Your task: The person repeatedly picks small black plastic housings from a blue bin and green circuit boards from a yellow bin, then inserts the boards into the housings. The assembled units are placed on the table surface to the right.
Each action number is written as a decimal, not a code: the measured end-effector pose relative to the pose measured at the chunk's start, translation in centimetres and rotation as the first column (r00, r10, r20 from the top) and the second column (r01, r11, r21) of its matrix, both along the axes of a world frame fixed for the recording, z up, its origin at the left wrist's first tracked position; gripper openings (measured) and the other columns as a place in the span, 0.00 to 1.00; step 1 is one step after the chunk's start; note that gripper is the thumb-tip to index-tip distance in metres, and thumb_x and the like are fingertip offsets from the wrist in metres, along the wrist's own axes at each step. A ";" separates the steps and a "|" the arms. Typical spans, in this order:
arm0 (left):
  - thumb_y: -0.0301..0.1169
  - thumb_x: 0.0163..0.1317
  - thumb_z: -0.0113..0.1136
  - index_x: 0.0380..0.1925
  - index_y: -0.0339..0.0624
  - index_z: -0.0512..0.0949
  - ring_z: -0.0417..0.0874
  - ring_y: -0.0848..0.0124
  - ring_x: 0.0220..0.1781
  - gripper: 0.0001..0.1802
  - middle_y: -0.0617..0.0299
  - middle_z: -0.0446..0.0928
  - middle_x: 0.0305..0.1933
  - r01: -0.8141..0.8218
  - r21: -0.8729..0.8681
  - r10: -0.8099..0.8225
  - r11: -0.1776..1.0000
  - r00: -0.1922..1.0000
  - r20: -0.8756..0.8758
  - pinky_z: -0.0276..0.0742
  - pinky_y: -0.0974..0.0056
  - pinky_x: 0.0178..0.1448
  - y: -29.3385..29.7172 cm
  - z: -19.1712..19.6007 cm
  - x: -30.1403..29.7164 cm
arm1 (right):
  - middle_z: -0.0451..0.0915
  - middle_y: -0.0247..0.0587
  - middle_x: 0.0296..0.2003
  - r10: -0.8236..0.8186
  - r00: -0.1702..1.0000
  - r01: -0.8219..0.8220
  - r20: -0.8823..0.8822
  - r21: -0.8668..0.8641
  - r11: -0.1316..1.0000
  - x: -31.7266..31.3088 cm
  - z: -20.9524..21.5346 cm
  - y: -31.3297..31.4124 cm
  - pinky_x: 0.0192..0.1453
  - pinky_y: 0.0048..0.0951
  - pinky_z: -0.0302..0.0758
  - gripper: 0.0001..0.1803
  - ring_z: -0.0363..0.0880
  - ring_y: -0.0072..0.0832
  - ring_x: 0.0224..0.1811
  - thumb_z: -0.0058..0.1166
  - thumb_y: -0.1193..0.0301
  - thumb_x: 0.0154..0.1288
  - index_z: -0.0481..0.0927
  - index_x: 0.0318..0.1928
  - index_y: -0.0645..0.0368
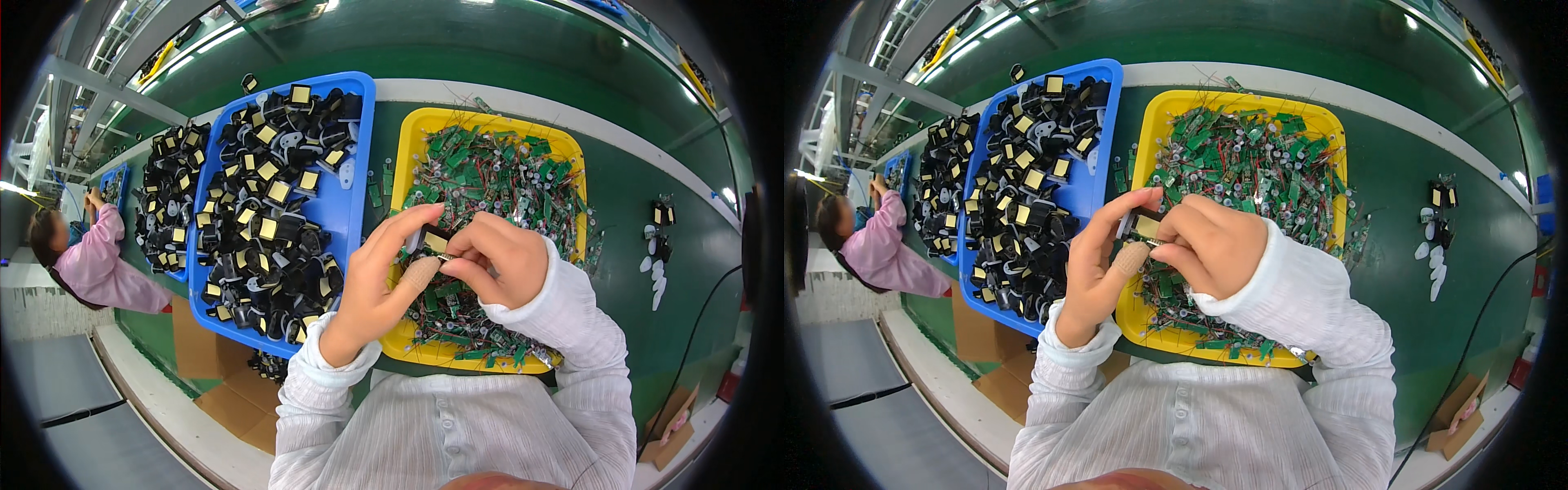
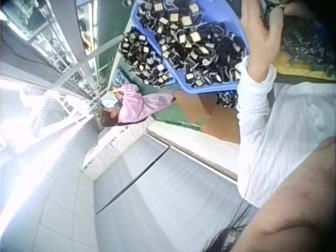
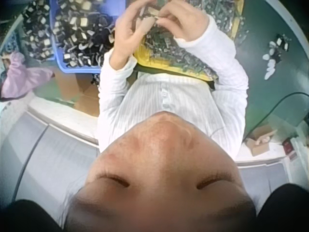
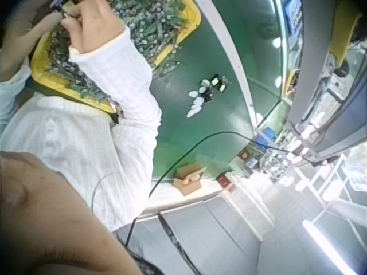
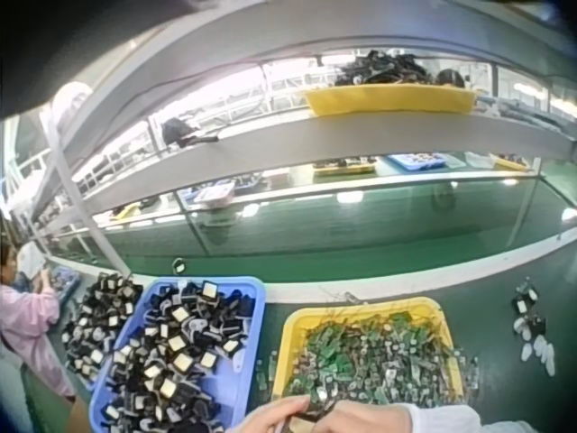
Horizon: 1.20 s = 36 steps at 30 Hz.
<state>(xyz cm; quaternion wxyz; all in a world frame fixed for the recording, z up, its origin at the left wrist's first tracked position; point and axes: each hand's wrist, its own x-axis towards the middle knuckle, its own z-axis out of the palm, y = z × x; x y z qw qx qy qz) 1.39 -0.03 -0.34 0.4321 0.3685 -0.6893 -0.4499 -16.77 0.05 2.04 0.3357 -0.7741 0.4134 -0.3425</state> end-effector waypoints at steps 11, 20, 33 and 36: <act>0.24 0.47 0.61 0.41 0.35 0.73 0.77 0.60 0.41 0.18 0.50 0.75 0.41 -0.069 -0.195 0.085 0.978 0.993 0.078 0.72 0.65 0.44 1.0 3.1 -1.8 | 0.71 0.38 0.24 0.010 0.993 -0.023 0.120 0.100 0.995 -1.8 2.1 1.2 0.26 0.25 0.72 0.08 0.75 0.27 0.24 0.57 0.73 0.53 0.73 0.32 0.60; 0.26 0.44 0.63 0.54 0.37 0.65 0.66 0.53 0.58 0.33 0.49 0.68 0.54 -0.230 -0.397 0.419 0.888 0.761 0.495 0.61 0.56 0.59 1.7 5.0 -1.0 | 0.76 0.42 0.26 -0.241 0.923 0.211 -0.299 -0.129 0.969 -8.9 4.1 -4.7 0.33 0.34 0.72 0.07 0.76 0.36 0.28 0.56 0.69 0.52 0.73 0.28 0.58; 0.39 0.56 0.55 0.60 0.52 0.60 0.47 0.49 0.67 0.31 0.54 0.48 0.67 -0.618 -0.562 0.615 0.550 -0.156 0.773 0.49 0.42 0.63 7.4 -3.3 4.3 | 0.78 0.40 0.39 -0.415 0.475 0.524 -0.776 -0.129 0.842 -19.0 -0.7 -20.7 0.47 0.32 0.72 0.21 0.76 0.35 0.45 0.56 0.53 0.51 0.78 0.40 0.53; 0.38 0.58 0.53 0.61 0.52 0.58 0.43 0.51 0.69 0.30 0.52 0.44 0.68 -0.650 -0.525 0.616 0.550 -0.108 0.780 0.46 0.42 0.65 7.2 -4.2 4.8 | 0.79 0.45 0.36 -0.519 0.624 0.431 -0.584 -0.296 0.852 -24.9 5.6 -18.2 0.46 0.32 0.72 0.27 0.77 0.34 0.41 0.57 0.45 0.46 0.78 0.38 0.55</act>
